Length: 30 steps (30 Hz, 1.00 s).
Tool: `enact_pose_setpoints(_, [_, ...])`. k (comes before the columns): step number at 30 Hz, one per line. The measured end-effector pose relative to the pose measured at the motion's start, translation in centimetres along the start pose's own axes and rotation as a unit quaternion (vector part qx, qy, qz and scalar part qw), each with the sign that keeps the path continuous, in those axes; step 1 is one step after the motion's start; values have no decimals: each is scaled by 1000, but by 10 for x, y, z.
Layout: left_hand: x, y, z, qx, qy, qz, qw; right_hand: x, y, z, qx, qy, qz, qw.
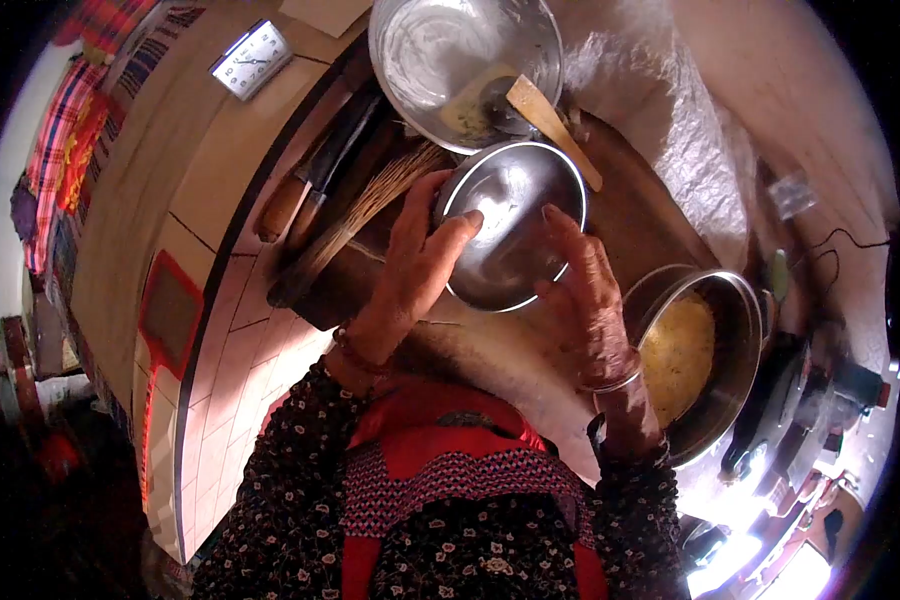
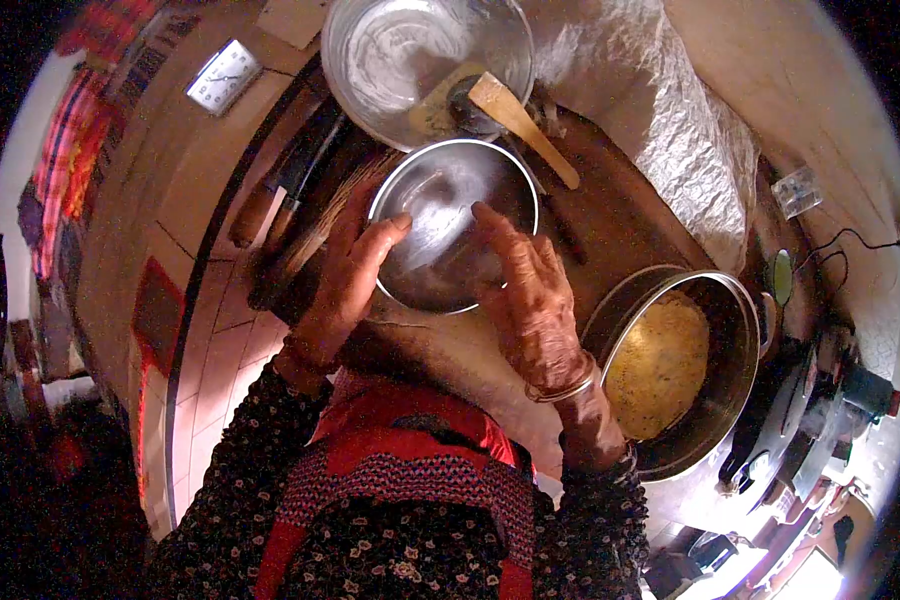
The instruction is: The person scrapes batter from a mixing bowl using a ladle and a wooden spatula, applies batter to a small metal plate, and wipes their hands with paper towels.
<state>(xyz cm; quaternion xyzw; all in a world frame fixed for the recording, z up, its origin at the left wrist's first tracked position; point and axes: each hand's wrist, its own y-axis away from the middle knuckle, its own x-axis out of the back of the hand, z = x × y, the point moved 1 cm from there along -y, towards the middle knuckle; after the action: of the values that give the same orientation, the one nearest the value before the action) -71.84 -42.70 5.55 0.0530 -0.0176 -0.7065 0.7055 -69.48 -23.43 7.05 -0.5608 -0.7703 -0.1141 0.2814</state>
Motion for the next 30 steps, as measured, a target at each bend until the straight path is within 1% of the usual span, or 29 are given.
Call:
enact_pose_setpoints(1, [0,0,1,5,-5,-1,1000,-2,-1,-3,58,172,23,983])
enact_pose_setpoints(2, [0,1,1,5,-5,-1,1000,-4,-2,-5,59,172,23,983])
enact_pose_setpoints(4, [0,2,0,21,25,0,999,-8,-6,-7,87,247,1,965])
enact_pose_setpoints(5, [0,2,-1,19,26,2,999,-10,-8,-6,98,239,-26,966])
enact_pose_setpoints(8, [1,2,-7,23,35,8,999,-15,-14,-7,116,274,-37,954])
enact_pose_setpoints(10, [2,3,-10,32,111,14,993,-18,-15,-6,124,285,-50,949])
enact_pose_setpoints(13, [8,3,-9,42,95,5,995,-23,-16,-8,132,290,-46,947])
enact_pose_setpoints(16, [8,4,-9,19,89,21,996,-31,-14,-14,132,278,-62,949])
enact_pose_setpoints(18, [9,4,-7,5,82,29,996,-39,-11,-14,142,249,-91,954])
enact_pose_setpoints(20, [12,5,-6,-10,74,38,996,-46,-5,-15,152,236,-79,957])
enact_pose_setpoints(21, [15,6,-6,-33,47,29,998,-44,-5,-19,90,123,-78,985])
enact_pose_setpoints(22, [17,4,-5,-59,20,21,998,-41,-8,-22,29,9,-74,997])
enact_pose_setpoints(23, [18,1,-5,-66,22,22,997,-35,-11,-24,11,-26,-53,998])
enact_pose_setpoints(24, [19,-1,-9,22,127,38,991,-29,-18,-22,16,-23,-51,998])
enact_pose_setpoints(25, [20,-2,-15,112,229,53,966,-21,-25,-18,29,-16,7,999])
enact_pose_setpoints(27, [29,1,-27,122,224,46,966,-4,-43,-1,80,106,87,987])
enact_pose_setpoints(28, [33,2,-36,134,219,38,966,3,-56,12,118,221,109,962])
enact_pose_setpoints(29, [37,5,-46,103,182,48,977,7,-65,20,127,298,108,940])
enact_pose_setpoints(30, [43,9,-64,101,184,49,977,9,-78,26,130,300,108,939])
